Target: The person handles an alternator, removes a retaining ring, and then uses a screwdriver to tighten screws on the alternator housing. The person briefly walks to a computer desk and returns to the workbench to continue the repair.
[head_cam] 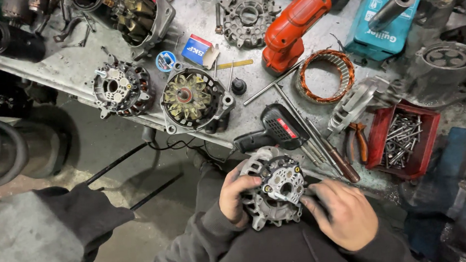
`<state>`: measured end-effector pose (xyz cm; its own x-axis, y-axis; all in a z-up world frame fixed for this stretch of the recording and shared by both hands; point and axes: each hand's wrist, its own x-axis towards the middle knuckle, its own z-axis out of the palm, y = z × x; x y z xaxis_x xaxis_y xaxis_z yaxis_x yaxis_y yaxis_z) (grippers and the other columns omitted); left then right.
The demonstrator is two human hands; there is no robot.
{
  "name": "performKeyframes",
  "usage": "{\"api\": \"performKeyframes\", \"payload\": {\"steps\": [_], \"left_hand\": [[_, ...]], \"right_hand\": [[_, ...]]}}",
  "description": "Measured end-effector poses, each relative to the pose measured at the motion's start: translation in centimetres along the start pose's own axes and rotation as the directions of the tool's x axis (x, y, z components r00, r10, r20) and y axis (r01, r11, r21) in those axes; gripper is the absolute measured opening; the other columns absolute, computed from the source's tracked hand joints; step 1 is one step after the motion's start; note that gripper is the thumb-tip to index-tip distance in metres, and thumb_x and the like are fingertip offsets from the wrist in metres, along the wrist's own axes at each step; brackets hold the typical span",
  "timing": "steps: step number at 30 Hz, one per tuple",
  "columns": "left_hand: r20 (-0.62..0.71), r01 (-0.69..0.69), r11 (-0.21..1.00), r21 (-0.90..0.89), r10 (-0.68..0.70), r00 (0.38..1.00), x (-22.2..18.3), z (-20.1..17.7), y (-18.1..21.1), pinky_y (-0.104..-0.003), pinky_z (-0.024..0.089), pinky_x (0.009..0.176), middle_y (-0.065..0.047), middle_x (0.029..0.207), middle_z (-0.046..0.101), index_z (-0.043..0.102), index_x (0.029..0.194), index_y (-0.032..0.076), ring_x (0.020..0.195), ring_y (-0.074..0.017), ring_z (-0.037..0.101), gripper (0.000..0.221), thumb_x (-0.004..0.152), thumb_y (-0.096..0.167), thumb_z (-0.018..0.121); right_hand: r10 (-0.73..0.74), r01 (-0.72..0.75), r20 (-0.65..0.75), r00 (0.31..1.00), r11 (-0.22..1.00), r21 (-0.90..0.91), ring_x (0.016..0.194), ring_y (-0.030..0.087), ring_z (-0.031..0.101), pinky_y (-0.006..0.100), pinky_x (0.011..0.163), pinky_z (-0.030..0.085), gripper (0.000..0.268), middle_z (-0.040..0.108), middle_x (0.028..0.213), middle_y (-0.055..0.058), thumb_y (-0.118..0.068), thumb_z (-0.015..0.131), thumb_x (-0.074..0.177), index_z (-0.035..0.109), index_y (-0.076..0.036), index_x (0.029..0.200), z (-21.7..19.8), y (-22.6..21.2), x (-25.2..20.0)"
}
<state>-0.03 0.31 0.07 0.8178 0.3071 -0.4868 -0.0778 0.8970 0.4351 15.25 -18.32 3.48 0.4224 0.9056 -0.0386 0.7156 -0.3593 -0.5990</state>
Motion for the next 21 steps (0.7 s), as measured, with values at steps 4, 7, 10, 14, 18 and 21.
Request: {"api": "performKeyframes", "payload": {"steps": [4,7,10,14,18,21], "left_hand": [[0.006,-0.05,0.998,0.028,0.049,0.999,0.1,-0.2,0.0,-0.041,0.053,0.102,-0.018,0.123,0.07,0.057,0.136,-0.009,0.112,-0.0284,0.068,0.059,0.08,0.009,0.057],[0.006,-0.058,0.998,0.009,0.058,0.998,-0.3,0.8,0.8,-0.039,0.053,0.102,-0.016,0.124,0.071,0.058,0.135,-0.008,0.113,-0.0262,0.069,0.058,0.08,0.009,0.057],[-0.027,-0.048,0.999,-0.002,0.048,0.998,-0.3,0.2,0.3,-0.04,0.053,0.101,-0.017,0.122,0.07,0.058,0.134,-0.008,0.111,-0.0266,0.068,0.056,0.081,0.007,0.058],[-0.036,-0.061,0.998,-0.004,0.061,0.998,-0.3,-0.3,0.5,-0.041,0.053,0.1,-0.016,0.122,0.07,0.057,0.134,-0.007,0.11,-0.0268,0.068,0.056,0.08,0.006,0.059],[-0.013,-0.079,0.997,-0.001,0.079,0.997,-0.8,-0.2,1.4,-0.039,0.052,0.101,-0.016,0.124,0.071,0.058,0.134,-0.008,0.112,-0.0262,0.068,0.057,0.08,0.007,0.059],[-0.011,-0.075,0.996,-0.057,0.075,0.997,-0.8,-0.7,1.8,-0.04,0.053,0.101,-0.017,0.123,0.071,0.058,0.133,-0.008,0.112,-0.0271,0.069,0.056,0.079,0.007,0.058]], "right_hand": [[0.065,-0.058,0.048,0.997,0.987,-0.15,0.087,0.029,0.07,0.04,0.072,0.051,0.031,0.071,0.096,0.008,-0.033,0.075,0.083,0.069,-0.007,0.098,0.1,-0.4,0.3],[-0.039,0.041,0.019,0.999,0.986,-0.161,0.083,0.028,0.069,0.039,0.068,0.049,0.033,0.072,0.099,0.009,-0.033,0.073,0.082,0.069,-0.007,0.102,-0.2,-0.2,0.6],[-0.134,0.124,-0.024,0.991,0.957,-0.264,0.084,0.026,0.07,0.039,0.067,0.047,0.03,0.073,0.099,0.009,-0.032,0.07,0.083,0.069,-0.009,0.102,0.6,0.0,0.6],[-0.026,0.047,0.061,0.998,0.926,-0.375,0.084,0.025,0.07,0.042,0.069,0.047,0.028,0.073,0.095,0.007,-0.036,0.069,0.086,0.069,-0.012,0.1,1.8,-0.2,1.5],[0.035,-0.003,0.109,0.993,0.96,-0.281,0.08,0.024,0.069,0.041,0.068,0.047,0.025,0.071,0.087,0.004,-0.037,0.068,0.089,0.068,-0.013,0.094,1.4,-0.5,2.3],[-0.113,0.118,0.041,0.993,0.972,-0.202,0.078,0.026,0.069,0.04,0.065,0.046,0.026,0.071,0.087,0.006,-0.034,0.067,0.087,0.066,-0.009,0.093,0.9,-1.2,3.0]]}}
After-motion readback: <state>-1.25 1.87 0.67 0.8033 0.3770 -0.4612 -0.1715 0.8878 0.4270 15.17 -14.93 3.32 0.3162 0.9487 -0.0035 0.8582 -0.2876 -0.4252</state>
